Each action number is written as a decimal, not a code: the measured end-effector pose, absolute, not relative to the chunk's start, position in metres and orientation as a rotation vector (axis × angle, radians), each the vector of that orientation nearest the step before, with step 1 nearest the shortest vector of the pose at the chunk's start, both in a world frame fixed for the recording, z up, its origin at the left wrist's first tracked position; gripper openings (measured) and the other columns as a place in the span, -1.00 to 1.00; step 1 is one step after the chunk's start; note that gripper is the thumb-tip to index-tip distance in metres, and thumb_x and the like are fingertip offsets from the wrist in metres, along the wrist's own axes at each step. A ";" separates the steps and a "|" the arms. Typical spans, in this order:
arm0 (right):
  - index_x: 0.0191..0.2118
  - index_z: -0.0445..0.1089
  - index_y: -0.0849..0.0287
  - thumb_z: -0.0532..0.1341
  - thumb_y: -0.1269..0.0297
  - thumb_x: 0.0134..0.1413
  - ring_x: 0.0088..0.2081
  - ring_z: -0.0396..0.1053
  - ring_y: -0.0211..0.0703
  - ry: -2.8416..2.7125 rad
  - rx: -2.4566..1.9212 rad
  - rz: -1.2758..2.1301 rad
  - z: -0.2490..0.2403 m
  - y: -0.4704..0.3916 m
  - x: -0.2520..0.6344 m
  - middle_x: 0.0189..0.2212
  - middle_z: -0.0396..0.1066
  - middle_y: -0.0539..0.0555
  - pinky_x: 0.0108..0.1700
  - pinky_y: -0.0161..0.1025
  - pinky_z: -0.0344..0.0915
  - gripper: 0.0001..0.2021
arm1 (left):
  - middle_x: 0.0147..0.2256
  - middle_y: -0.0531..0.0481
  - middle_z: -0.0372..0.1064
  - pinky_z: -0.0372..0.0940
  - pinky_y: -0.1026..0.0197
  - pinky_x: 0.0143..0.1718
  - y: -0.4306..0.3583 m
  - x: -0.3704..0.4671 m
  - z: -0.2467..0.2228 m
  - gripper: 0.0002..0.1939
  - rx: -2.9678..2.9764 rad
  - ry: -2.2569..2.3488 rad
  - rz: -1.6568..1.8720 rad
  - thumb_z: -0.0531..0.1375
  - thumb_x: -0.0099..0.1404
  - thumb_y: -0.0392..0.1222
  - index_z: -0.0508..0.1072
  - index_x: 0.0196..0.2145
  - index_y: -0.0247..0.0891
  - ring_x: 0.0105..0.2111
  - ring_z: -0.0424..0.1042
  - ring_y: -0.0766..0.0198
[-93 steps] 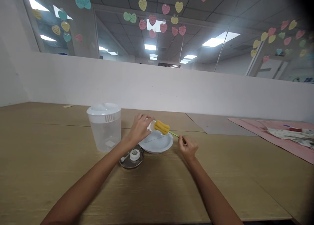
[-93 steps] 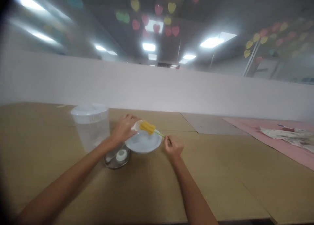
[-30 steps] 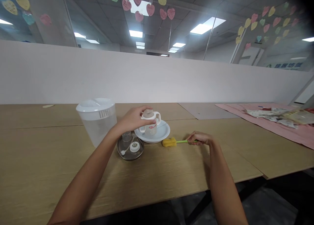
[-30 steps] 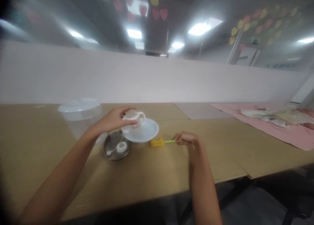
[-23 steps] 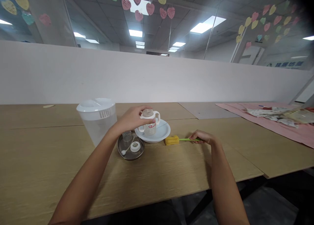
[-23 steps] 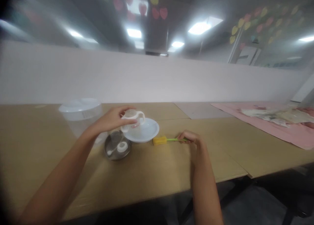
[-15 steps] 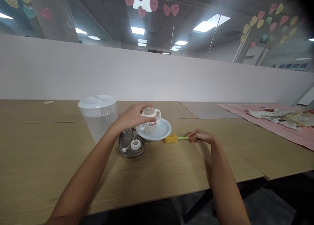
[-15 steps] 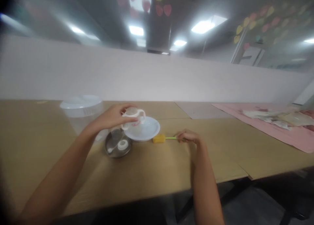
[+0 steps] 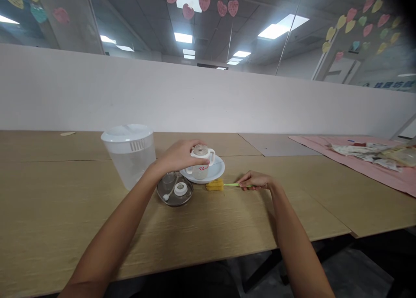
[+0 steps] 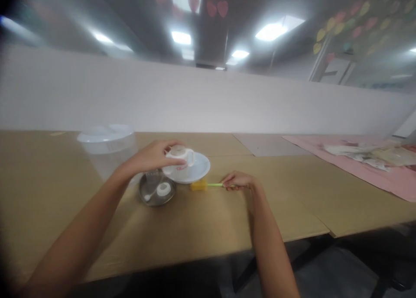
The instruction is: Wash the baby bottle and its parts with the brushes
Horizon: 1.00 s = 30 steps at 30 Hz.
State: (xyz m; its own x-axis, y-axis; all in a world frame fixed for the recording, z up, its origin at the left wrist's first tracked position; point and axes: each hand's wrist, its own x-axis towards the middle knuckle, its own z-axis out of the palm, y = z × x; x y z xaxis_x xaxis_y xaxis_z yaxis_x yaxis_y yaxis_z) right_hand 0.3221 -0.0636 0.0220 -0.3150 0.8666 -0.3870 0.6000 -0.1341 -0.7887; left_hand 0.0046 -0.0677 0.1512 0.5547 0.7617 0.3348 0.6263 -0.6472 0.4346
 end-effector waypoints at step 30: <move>-0.10 0.35 0.34 0.23 0.16 -0.13 -0.73 -0.12 -0.51 -1.908 -1.308 1.598 0.023 -0.061 0.301 -0.76 0.04 -0.15 -0.73 -0.46 -0.25 -0.55 | -0.15 0.03 0.37 0.22 0.19 -0.23 -0.068 0.007 0.148 -0.45 2.631 1.141 0.567 0.17 -0.08 0.15 0.35 -0.11 -0.08 -0.21 0.35 0.10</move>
